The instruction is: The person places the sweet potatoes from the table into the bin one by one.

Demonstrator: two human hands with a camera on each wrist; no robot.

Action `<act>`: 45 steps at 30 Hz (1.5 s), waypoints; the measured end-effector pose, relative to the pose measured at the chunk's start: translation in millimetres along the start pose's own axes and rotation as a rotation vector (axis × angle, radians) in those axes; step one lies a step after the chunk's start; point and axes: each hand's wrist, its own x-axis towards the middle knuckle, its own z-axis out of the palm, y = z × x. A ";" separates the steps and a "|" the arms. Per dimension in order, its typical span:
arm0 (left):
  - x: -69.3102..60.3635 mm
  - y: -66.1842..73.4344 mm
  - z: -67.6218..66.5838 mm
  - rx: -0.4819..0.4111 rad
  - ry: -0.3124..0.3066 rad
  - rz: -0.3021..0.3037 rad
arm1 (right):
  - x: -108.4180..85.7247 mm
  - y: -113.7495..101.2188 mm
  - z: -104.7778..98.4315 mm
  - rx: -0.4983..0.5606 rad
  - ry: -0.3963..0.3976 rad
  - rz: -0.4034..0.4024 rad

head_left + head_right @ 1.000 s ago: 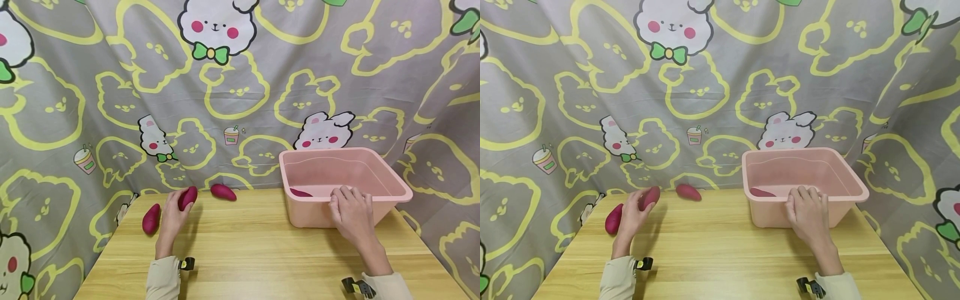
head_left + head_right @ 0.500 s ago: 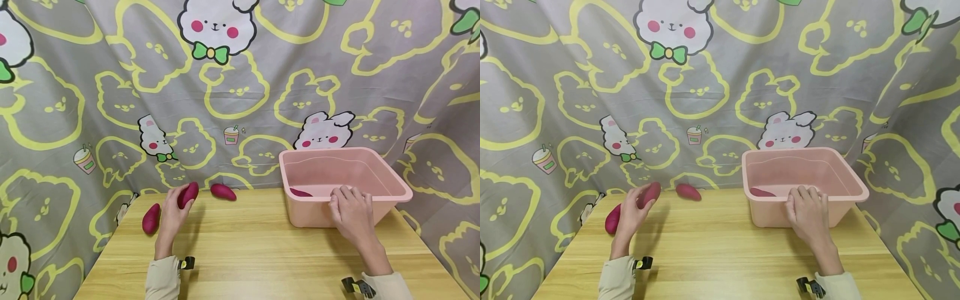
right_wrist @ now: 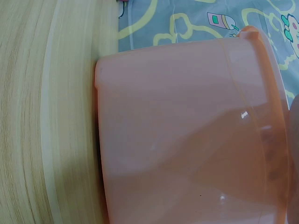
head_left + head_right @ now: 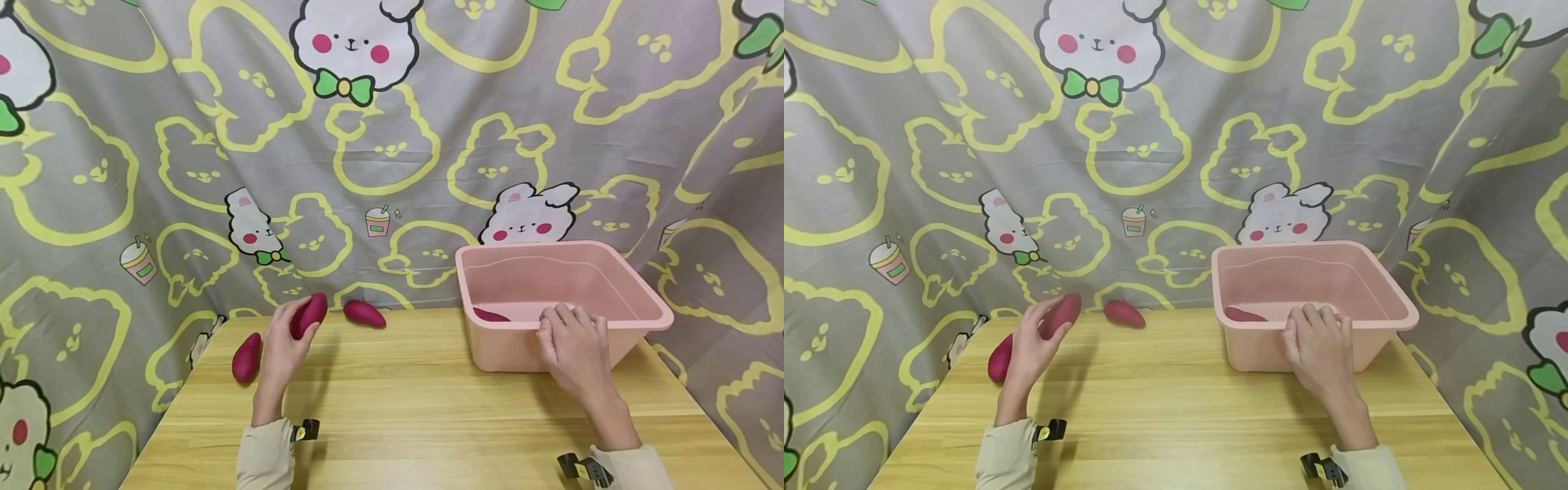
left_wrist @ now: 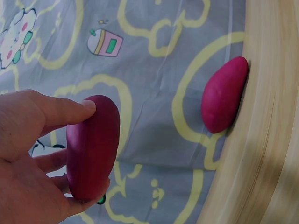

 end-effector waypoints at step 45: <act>1.3 33.1 9.9 -0.124 -0.008 0.081 | 0.5 -1.9 -1.9 -0.010 -0.015 0.003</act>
